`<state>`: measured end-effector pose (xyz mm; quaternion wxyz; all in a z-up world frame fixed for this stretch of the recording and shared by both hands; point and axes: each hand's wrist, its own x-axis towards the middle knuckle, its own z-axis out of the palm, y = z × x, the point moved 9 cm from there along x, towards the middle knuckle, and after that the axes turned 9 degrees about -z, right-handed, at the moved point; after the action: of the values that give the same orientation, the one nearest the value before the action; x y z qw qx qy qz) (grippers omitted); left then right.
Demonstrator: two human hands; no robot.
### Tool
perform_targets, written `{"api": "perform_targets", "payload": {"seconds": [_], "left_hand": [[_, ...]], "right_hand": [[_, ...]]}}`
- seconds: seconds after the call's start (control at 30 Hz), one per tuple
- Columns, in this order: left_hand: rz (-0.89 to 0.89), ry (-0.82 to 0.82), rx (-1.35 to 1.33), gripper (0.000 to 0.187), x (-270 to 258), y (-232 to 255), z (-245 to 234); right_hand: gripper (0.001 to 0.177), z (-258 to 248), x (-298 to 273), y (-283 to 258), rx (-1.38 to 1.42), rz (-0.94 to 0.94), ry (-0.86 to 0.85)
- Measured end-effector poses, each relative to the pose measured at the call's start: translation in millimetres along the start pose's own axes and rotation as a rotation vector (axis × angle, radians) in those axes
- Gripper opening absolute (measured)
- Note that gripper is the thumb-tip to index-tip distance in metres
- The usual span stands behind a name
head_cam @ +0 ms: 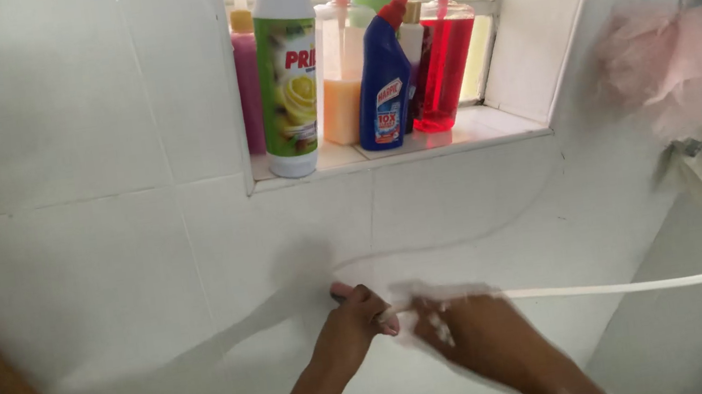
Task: The person is cleaning and organizing bottles on a bathroom shelf using a sponge and water hose.
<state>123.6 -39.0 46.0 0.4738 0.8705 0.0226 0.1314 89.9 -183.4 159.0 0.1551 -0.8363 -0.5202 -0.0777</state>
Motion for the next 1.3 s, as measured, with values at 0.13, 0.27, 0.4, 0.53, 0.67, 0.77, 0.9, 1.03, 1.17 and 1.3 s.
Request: {"api": "perform_targets", "payload": {"seconds": [0.13, 0.27, 0.4, 0.53, 0.67, 0.77, 0.9, 1.03, 1.17, 1.3], "left_hand": [[0.082, 0.005, -0.057, 0.006, -6.7, 13.8, 12.7], [0.241, 0.080, 0.209, 0.010, -24.4, 64.7, 6.2], [0.269, 0.069, 0.211, 0.010, -27.8, 80.3, 6.9], [0.364, 0.102, 0.068, 0.009, -22.3, 82.3, 8.9], [0.433, 0.125, 0.039, 0.005, -21.4, 102.5, -0.9], [0.444, 0.096, 0.012, 0.005, -17.5, 114.2, -0.6], [0.357, -0.002, -0.071, 0.005, -3.1, 100.5, 21.8], [0.388, 0.006, -0.051, 0.003, 7.8, 87.8, 38.2], [0.430, 0.066, 0.049, 0.005, 23.5, 84.5, 35.1], [0.307, 0.082, 0.005, 0.007, 45.4, 69.3, 23.7]], "right_hand": [[0.088, -111.2, 104.9, -46.1, 0.172, -0.416, 0.889], [0.117, -104.1, 231.6, -12.9, 0.388, -0.200, 0.887], [0.093, -109.1, 244.4, -6.8, 0.388, -0.063, 0.887], [0.064, -113.3, 215.3, 5.6, 0.616, -0.050, 0.840], [0.060, -176.7, 149.3, 61.8, 0.805, -0.271, 0.878], [0.065, -231.7, 99.1, 144.4, 0.652, -0.170, 1.068], [0.072, -275.9, 77.3, 288.1, 0.133, 0.226, 1.312], [0.081, -258.8, 126.0, 384.8, -0.008, 0.383, 1.252], [0.079, -233.1, 185.1, 426.0, -0.074, 0.314, 1.210], [0.083, -209.9, 227.4, 453.3, -0.236, 0.188, 1.209]]}}
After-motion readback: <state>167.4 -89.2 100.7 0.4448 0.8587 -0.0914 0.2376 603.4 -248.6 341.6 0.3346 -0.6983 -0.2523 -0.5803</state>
